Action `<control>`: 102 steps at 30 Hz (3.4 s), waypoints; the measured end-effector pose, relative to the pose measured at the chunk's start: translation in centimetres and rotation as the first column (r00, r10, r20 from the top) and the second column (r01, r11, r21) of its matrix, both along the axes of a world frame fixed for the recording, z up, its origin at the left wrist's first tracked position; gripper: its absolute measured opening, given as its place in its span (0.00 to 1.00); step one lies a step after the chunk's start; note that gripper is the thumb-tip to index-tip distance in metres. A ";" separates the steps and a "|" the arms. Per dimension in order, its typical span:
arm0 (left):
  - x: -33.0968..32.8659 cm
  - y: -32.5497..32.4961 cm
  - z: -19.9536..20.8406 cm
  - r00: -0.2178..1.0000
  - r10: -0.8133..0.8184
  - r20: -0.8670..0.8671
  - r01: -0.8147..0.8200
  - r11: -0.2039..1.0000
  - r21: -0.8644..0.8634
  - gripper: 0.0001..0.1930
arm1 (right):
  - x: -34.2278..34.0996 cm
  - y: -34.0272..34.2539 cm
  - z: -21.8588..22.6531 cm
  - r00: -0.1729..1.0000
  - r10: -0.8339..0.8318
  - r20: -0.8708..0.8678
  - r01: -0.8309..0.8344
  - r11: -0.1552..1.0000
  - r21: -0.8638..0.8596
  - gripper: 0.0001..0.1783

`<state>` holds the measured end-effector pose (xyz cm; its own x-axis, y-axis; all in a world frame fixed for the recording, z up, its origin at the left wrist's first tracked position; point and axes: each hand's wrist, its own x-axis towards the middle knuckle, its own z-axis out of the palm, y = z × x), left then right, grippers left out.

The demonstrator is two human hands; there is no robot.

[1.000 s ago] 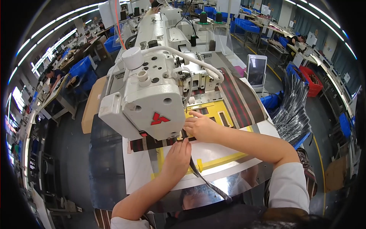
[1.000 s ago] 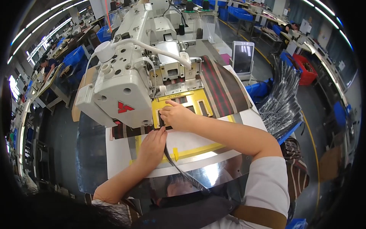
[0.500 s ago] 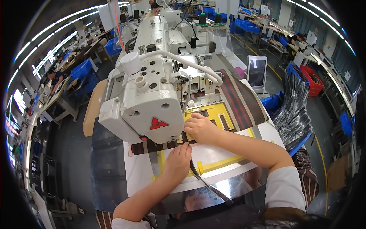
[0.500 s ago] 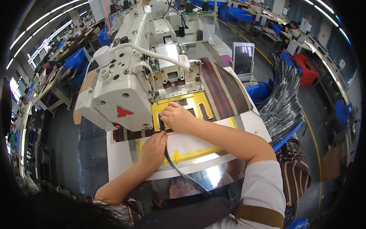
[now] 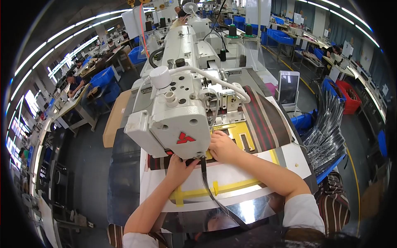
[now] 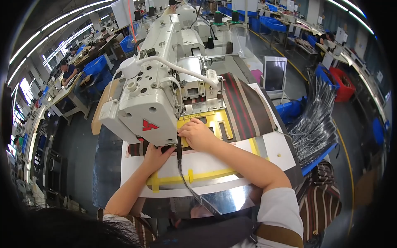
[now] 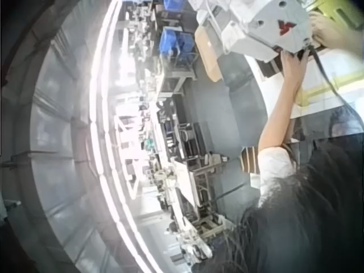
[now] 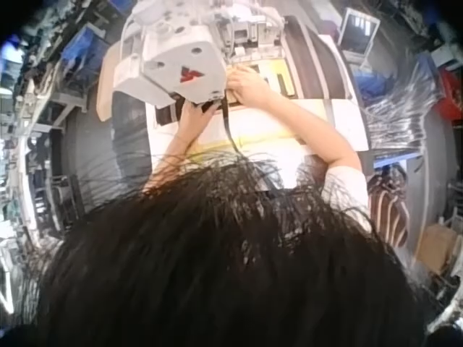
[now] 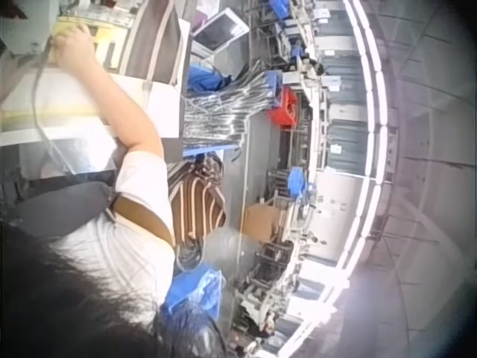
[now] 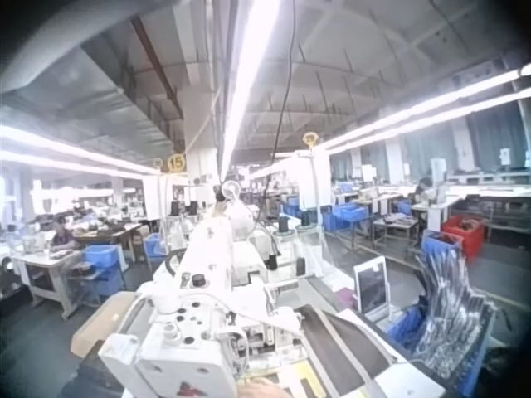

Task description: Sewing and assembling components onto striped fabric bags using an industrial sewing machine.

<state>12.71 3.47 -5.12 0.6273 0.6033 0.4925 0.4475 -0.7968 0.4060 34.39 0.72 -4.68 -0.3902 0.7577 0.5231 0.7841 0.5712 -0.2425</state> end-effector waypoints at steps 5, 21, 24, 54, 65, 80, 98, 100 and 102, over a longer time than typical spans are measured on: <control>0.5 1.1 -1.3 0.999 -0.022 0.027 0.021 0.998 0.059 0.15 | 0.0 0.0 0.2 0.999 0.007 -0.038 -0.007 1.000 0.010 0.12; 1.2 -6.1 1.8 0.997 0.011 -0.079 -0.001 0.992 0.123 0.05 | 0.1 -0.1 -0.1 1.000 0.009 -0.030 -0.008 0.999 0.036 0.12; 1.1 -5.7 0.9 0.991 -0.003 -0.136 0.034 0.973 0.229 0.08 | 0.1 -0.2 0.1 1.000 0.005 -0.021 -0.004 0.999 0.039 0.11; 1.1 -5.6 1.8 0.975 -0.003 -0.223 0.062 0.964 0.258 0.06 | -0.4 -0.5 0.3 0.984 0.002 -0.179 0.002 1.000 0.023 0.05; -0.5 -7.3 2.6 0.957 -0.070 -0.283 0.123 0.978 0.171 0.10 | -1.6 -2.5 0.5 0.971 0.039 -0.237 -0.032 0.999 0.035 0.06; -0.7 -6.8 2.3 0.973 -0.045 -0.226 0.088 0.980 0.181 0.10 | -2.1 -1.9 0.1 0.962 -0.005 -0.273 0.017 0.999 0.043 0.07; 0.5 -5.1 1.9 0.982 0.020 -0.189 0.019 0.979 0.204 0.10 | -1.3 0.5 -0.3 0.965 -0.058 -0.256 0.076 0.995 0.063 0.05; 0.4 -5.3 2.0 0.979 0.024 -0.203 0.017 0.980 0.197 0.11 | -1.3 0.4 -0.3 0.963 -0.059 -0.262 0.075 0.996 0.053 0.05; 0.2 -5.3 1.9 0.983 0.020 -0.180 0.024 0.971 0.238 0.11 | -1.3 0.5 -0.3 0.960 -0.042 -0.277 0.057 0.997 0.046 0.06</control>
<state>12.94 -1.79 -3.23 0.7200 0.4805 0.5007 0.4938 -0.8617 0.1169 33.04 1.20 -4.95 -0.1886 0.7405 0.6451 0.7187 0.5517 -0.4232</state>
